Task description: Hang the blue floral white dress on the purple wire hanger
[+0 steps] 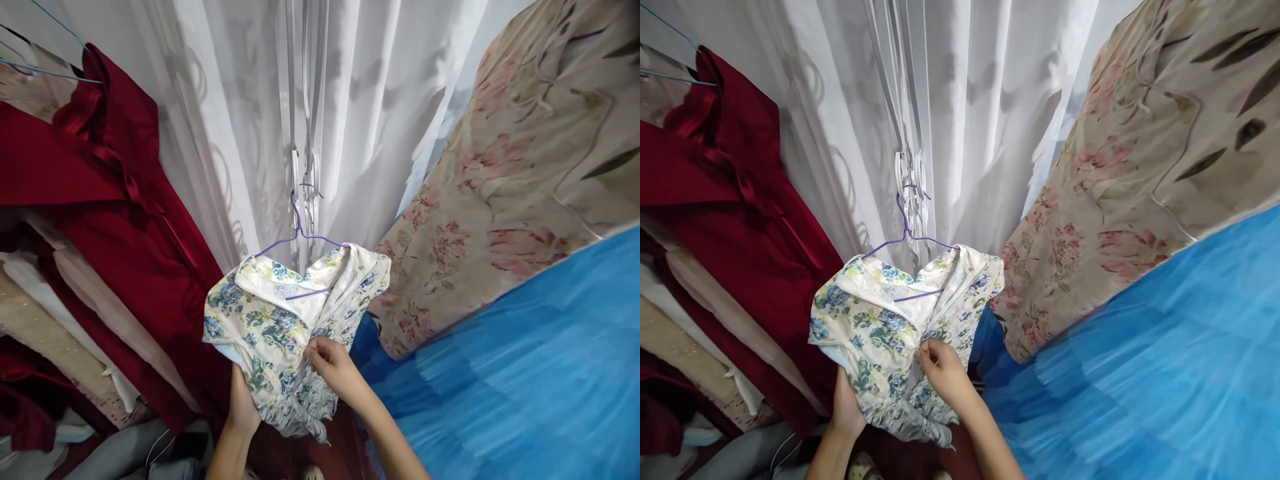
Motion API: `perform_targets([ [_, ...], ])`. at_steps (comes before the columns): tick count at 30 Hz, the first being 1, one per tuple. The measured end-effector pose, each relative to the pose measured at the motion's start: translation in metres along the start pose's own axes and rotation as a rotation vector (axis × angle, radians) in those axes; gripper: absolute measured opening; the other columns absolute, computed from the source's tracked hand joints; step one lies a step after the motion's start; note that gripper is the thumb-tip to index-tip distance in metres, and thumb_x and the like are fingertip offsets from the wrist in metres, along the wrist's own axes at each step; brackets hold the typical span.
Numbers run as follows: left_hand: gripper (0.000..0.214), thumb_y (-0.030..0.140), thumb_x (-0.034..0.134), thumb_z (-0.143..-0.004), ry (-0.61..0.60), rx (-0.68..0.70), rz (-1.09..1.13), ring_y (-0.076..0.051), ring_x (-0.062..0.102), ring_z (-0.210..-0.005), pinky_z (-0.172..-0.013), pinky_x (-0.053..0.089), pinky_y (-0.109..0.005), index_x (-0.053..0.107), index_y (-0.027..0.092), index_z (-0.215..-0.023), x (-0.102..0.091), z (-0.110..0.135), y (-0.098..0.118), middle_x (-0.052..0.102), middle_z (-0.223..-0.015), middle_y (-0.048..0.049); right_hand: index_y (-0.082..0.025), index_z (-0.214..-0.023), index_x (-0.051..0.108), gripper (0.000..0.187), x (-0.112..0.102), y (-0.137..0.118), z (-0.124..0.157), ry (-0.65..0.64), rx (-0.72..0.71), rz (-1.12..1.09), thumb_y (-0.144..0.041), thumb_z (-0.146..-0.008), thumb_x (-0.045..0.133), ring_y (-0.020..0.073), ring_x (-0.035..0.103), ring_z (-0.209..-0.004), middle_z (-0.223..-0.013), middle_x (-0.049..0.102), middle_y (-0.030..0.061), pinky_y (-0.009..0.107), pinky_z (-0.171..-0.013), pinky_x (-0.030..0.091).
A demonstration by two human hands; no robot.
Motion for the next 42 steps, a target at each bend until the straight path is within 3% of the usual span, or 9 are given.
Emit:
perform_targets([
  [3,0.075,0.085,0.039,-0.078,0.057,-0.103,0.125,-0.032,0.062,-0.117,-0.094,0.054,-0.048,0.069,0.027,-0.114,-0.016,0.005,-0.020,0.070,-0.111,-0.0118,-0.018,-0.085,0.060,0.020,-0.002,0.006,-0.008,0.053,0.001,0.009,-0.038,-0.088,0.058,0.0156,0.057,-0.061,-0.065,0.062,0.0002,0.026,-0.058,0.039],
  [7,0.048,0.056,0.075,-0.070,0.124,-0.176,-0.014,-0.031,0.059,-0.122,-0.097,0.053,-0.045,0.069,0.029,-0.109,-0.024,0.005,-0.038,0.070,-0.116,-0.0068,-0.019,-0.084,0.055,0.014,0.000,0.012,-0.017,0.135,-0.012,0.023,-0.032,-0.086,0.058,0.0162,0.058,-0.063,-0.070,0.064,0.0010,0.026,-0.060,0.040],
  [10,0.037,0.051,0.071,-0.077,0.170,-0.154,-0.118,-0.030,0.062,-0.118,-0.095,0.053,-0.045,0.067,0.027,-0.105,-0.030,-0.005,-0.035,0.071,-0.110,-0.0071,-0.021,-0.071,0.047,0.019,0.008,0.014,-0.019,0.179,0.012,-0.054,-0.029,-0.086,0.054,0.0143,0.053,-0.056,-0.061,0.057,-0.0013,0.025,-0.054,0.037],
  [16,0.029,0.042,0.055,-0.091,0.428,0.591,-0.585,-0.030,0.053,-0.125,-0.107,0.042,-0.053,0.053,0.028,-0.116,-0.051,-0.011,0.016,0.059,-0.121,-0.0100,-0.019,-0.069,0.053,0.015,0.014,0.009,-0.008,0.169,0.109,-0.179,-0.026,-0.081,0.056,0.0112,0.048,-0.046,-0.050,0.051,-0.0044,0.023,-0.049,0.034],
  [21,0.021,0.030,0.059,-0.089,-0.108,0.625,-0.855,-0.029,0.060,-0.108,-0.094,0.049,-0.049,0.057,0.030,-0.110,0.013,-0.018,-0.030,0.062,-0.108,-0.0104,-0.017,-0.069,0.057,0.012,0.019,0.003,0.002,0.143,0.165,-0.229,-0.024,-0.078,0.060,0.0105,0.049,-0.042,-0.047,0.056,-0.0036,0.022,-0.046,0.035],
  [26,0.012,0.025,0.047,-0.094,-0.267,0.623,-0.876,-0.029,0.062,-0.094,-0.083,0.049,-0.046,0.058,0.027,-0.098,0.056,-0.023,-0.047,0.066,-0.093,-0.0089,-0.016,-0.069,0.058,0.016,-0.005,-0.027,-0.010,0.269,0.103,-0.373,-0.029,-0.078,0.061,0.0081,0.039,-0.034,-0.040,0.053,-0.0049,0.021,-0.039,0.029],
  [35,0.021,0.018,0.043,-0.093,-0.468,0.718,-1.153,-0.024,0.060,-0.077,-0.074,0.047,-0.040,0.054,0.023,-0.076,0.054,-0.010,-0.050,0.063,-0.076,-0.0069,-0.015,-0.063,0.061,0.018,-0.062,-0.157,-0.066,0.385,-0.236,-0.533,-0.027,-0.075,0.065,0.0054,0.036,-0.034,-0.041,0.052,-0.0053,0.019,-0.037,0.026],
  [38,0.019,0.022,0.047,-0.095,-0.474,0.731,-1.134,-0.022,0.063,-0.081,-0.078,0.050,-0.038,0.061,0.022,-0.082,0.052,-0.013,-0.033,0.066,-0.081,-0.0062,-0.015,-0.069,0.062,0.017,-0.057,-0.160,-0.063,0.325,-0.221,-0.491,-0.030,-0.077,0.065,0.0064,0.038,-0.034,-0.041,0.054,-0.0053,0.019,-0.037,0.029],
  [42,0.023,0.022,0.051,-0.096,-0.266,0.940,-0.916,-0.020,0.065,-0.095,-0.085,0.051,-0.033,0.064,0.021,-0.116,0.069,-0.026,0.057,0.069,-0.103,-0.0092,-0.017,-0.068,0.057,0.021,-0.053,-0.150,-0.048,0.299,-0.205,-0.421,-0.032,-0.079,0.066,0.0064,0.039,-0.033,-0.040,0.053,-0.0057,0.019,-0.038,0.029],
])
Point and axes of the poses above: each hand's wrist, its own z-axis away from the middle knuckle, its own x-axis out of the palm, y = z × x, the point moved 7 cm from there along -z, towards the middle knuckle
